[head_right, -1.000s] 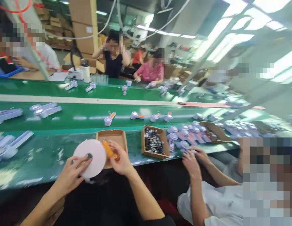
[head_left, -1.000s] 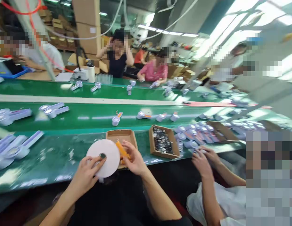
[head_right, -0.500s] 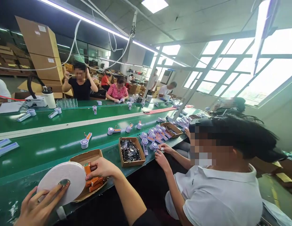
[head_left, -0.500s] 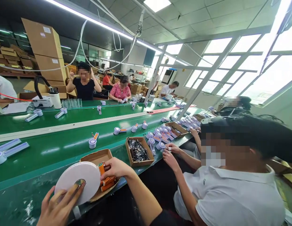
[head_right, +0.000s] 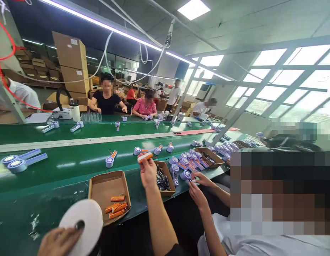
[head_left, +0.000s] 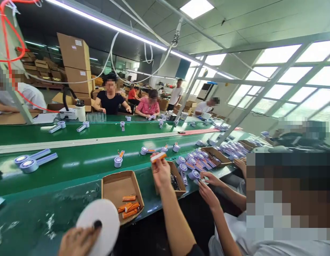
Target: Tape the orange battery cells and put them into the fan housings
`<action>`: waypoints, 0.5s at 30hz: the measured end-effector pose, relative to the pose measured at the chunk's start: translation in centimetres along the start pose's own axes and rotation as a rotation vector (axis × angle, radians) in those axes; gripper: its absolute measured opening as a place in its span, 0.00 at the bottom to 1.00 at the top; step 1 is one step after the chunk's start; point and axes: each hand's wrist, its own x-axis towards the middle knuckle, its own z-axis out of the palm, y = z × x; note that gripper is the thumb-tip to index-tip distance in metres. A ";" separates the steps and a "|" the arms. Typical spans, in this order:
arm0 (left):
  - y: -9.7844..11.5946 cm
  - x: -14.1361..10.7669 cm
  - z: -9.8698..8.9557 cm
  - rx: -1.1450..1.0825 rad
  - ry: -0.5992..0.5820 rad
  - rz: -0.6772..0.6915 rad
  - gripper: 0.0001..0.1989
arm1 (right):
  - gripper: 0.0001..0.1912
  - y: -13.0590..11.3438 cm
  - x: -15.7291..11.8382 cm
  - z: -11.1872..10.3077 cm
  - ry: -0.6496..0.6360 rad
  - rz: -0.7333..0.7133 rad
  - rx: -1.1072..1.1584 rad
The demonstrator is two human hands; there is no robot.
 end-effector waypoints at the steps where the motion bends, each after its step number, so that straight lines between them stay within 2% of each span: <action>1: -1.2 0.4 -1.2 0.012 -0.099 -0.080 0.41 | 0.30 -0.6 0.7 -0.4 -0.007 0.004 0.014; 2: -2.3 0.9 -2.7 -0.001 -0.218 -0.187 0.41 | 0.34 -0.5 0.7 -0.8 -0.024 0.028 0.024; 4: -4.0 1.8 -5.5 -0.074 -0.396 -0.354 0.43 | 0.40 1.3 -1.0 -1.7 -0.065 0.143 0.017; 5: -4.5 2.2 -6.6 -0.124 -0.457 -0.384 0.44 | 0.41 2.7 -2.3 -2.3 -0.070 0.219 -0.015; 7: -5.1 3.1 -8.1 -0.217 -0.494 -0.383 0.44 | 0.42 5.5 -5.0 -3.9 -0.075 0.370 -0.080; 10: -6.4 5.1 -9.5 -0.270 -0.378 -0.347 0.28 | 0.41 7.9 -8.2 -5.3 -0.087 0.467 -0.135; 12: -8.6 6.7 -10.5 -0.247 -0.283 -0.354 0.21 | 0.42 8.0 -9.6 -4.8 -0.104 0.455 -0.133; 14: -12.3 9.1 -11.3 -0.198 -0.228 -0.325 0.27 | 0.45 7.9 -10.0 -3.6 -0.122 0.450 -0.129; 15: -14.5 10.7 -11.3 -0.018 -0.107 -0.330 0.29 | 0.46 7.9 -9.7 -3.0 -0.120 0.457 -0.134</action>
